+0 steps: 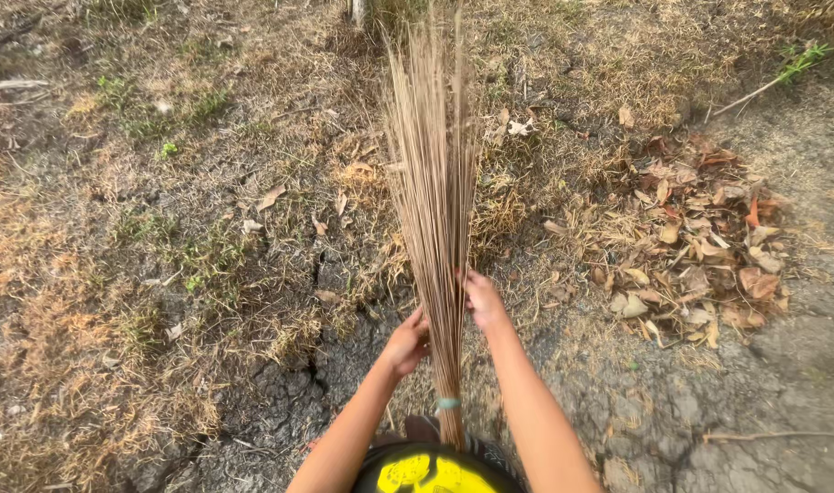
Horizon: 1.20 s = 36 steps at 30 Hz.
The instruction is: The person assembles a broom by hand, aligning a bundle of sticks and securing them with a tie. They also walk across a dirt area with dry leaves, carrying the broom.
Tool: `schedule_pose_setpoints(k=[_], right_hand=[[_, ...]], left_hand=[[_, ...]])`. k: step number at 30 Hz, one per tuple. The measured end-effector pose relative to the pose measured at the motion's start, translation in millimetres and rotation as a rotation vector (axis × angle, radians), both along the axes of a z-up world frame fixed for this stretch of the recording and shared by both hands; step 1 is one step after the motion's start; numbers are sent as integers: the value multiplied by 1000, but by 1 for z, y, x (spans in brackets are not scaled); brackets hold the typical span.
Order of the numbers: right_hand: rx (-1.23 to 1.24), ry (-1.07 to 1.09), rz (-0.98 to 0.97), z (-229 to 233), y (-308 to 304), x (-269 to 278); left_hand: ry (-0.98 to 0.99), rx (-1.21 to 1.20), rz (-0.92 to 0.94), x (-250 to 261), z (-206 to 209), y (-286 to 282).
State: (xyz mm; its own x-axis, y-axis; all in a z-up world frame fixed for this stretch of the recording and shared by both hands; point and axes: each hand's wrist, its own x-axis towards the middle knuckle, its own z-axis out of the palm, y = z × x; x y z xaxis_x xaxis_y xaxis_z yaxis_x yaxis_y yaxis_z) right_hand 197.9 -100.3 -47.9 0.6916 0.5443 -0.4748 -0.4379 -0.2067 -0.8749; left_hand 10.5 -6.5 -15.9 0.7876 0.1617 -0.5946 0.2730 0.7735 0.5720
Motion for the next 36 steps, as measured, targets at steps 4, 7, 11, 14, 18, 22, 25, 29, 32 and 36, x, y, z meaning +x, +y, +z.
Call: schedule_pose_setpoints(k=[4,7,11,14,18,22,25,29,32,36], right_hand=[[-151,-326,-45,11,3,-8],[-283,-687,-107,13,6,-14],[-410,-832,-106,17,8,-15],[-438,-690,-85,13,5,-11],[-467,-1114,-52,0,-13,-16],[-536,-839,-3,9,-18,-32],[-577,-829,16,22,-21,-49],[-491,-817,-12,40,-16,-62],[-239,-847,-344,53,-16,-51],[-490,-534,-62,37,-13,-32]], left_hand=[[-53,-35,-16,-11,9,-4],[1,223,-189,-25,12,-24],[-33,307,-182,-29,-1,-44],[-61,235,-88,-27,-30,-52],[-122,274,-114,-39,-66,-63],[-138,261,-132,-44,-65,-67],[-55,150,-123,-49,-47,-67],[-193,147,-117,-44,-36,-58],[-277,68,-96,-46,-40,-55],[-217,21,-75,-52,-54,-55]])
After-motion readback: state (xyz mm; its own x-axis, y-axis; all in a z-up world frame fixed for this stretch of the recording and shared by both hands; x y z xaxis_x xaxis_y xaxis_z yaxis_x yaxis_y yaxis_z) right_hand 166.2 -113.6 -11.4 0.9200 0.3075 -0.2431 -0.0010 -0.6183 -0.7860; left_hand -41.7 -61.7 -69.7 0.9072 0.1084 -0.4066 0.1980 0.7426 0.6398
